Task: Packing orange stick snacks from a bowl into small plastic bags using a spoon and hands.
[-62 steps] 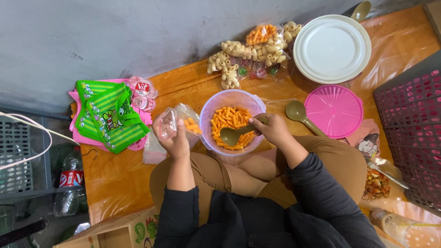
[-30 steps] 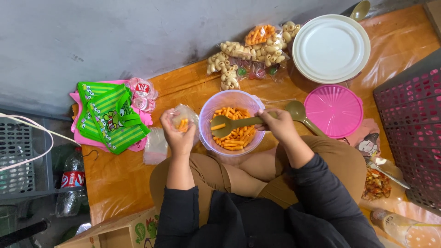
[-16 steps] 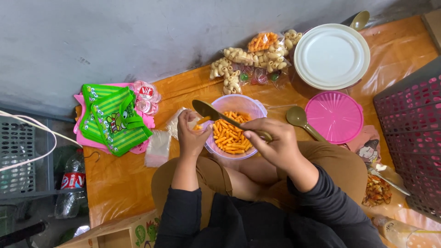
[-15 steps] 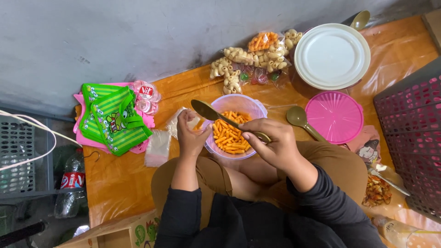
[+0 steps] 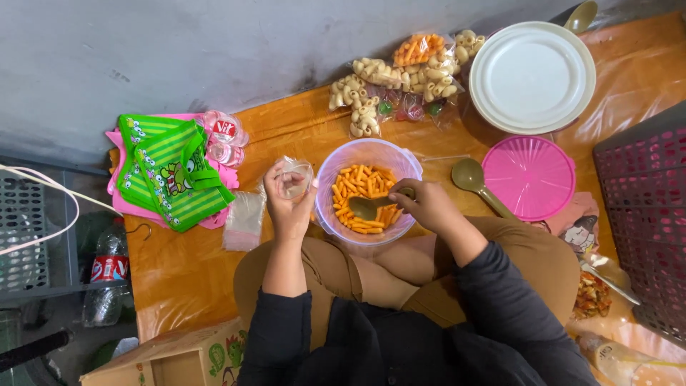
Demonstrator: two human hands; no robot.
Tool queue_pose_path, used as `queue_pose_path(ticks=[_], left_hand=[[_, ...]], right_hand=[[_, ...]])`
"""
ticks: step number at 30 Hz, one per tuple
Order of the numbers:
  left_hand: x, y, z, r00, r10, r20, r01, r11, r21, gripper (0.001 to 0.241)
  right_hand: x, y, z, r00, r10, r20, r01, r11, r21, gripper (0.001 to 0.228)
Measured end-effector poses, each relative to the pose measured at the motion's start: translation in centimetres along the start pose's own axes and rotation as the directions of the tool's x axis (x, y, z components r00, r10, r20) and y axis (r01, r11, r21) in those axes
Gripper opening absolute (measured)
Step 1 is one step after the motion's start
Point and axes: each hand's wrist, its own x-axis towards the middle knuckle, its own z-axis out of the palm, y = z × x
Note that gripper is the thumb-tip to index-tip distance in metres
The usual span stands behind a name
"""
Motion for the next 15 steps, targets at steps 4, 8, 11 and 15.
queue_pose_path(ticks=[4,8,11,15], left_hand=[[0.3,0.2,-0.5,1.0,-0.009,0.004,0.009,1.0,-0.006,0.072],[0.2,0.2,-0.7,0.999,-0.043,0.016,0.043,0.999,-0.002,0.067],[0.2,0.2,-0.5,0.998,-0.045,0.031,0.045,0.999,0.0,0.067],[-0.1,0.6,-0.7,0.998,-0.039,0.046,0.039,0.999,0.001,0.068]], right_hand=[[1.0,1.3,-1.1,0.998,0.021,0.051,-0.021,1.0,0.01,0.015],[0.0,0.4,-3.3,1.0,-0.005,-0.004,0.005,0.997,-0.079,0.016],[-0.1,0.0,-3.1,0.996,0.059,0.067,-0.055,0.997,-0.062,0.017],[1.3,1.7,-1.6,0.989,0.079,0.127,-0.079,0.997,-0.002,0.018]])
